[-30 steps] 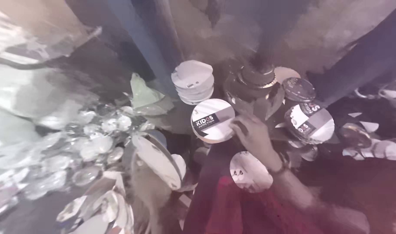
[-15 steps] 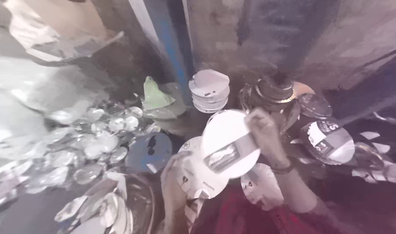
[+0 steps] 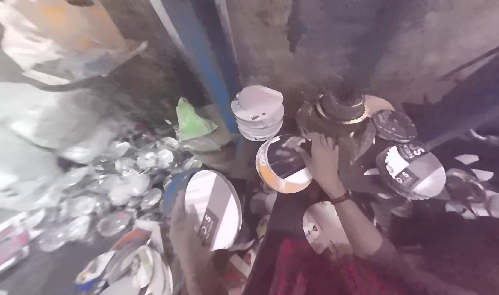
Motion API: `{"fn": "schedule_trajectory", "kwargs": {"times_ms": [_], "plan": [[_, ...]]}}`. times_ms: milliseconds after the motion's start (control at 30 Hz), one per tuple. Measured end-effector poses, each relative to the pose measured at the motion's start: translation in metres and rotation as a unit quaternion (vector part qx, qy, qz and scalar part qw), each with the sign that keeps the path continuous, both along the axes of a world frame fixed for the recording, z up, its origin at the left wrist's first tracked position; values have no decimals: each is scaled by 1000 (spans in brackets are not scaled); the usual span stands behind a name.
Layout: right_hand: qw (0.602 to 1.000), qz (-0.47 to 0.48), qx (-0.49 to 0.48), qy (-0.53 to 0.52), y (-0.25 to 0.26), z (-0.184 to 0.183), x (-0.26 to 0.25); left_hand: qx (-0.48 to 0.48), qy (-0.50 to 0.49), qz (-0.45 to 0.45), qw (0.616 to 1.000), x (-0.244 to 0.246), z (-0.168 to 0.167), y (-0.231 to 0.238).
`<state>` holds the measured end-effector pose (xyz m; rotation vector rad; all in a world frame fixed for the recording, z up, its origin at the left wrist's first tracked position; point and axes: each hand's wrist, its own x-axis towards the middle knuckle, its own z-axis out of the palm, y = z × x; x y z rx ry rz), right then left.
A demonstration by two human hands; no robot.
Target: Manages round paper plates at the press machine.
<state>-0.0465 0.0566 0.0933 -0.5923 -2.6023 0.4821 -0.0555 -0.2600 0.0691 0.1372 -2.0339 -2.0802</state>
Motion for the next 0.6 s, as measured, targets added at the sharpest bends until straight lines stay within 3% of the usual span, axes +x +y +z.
{"fn": "schedule_trajectory", "kwargs": {"times_ms": [133, 267, 367, 467, 600], "plan": [[999, 12, -2, -40, 7, 0, 0, 68, -25, -49, 996, 2, 1, 13], [996, 25, -54, 71, 5, -1, -8, 111, 18, -120, 986, 1, -4, 17], [990, 65, -91, 84, -5, -8, -21, 127, 24, -160, 979, -2, -15, 22], [992, 58, -71, 87, -9, -6, -27, 145, 0, -166, 975, 2, -11, 33], [961, 90, -150, 216, 4, 9, -14, 131, -19, -169, 977, 7, -7, 30]]}}
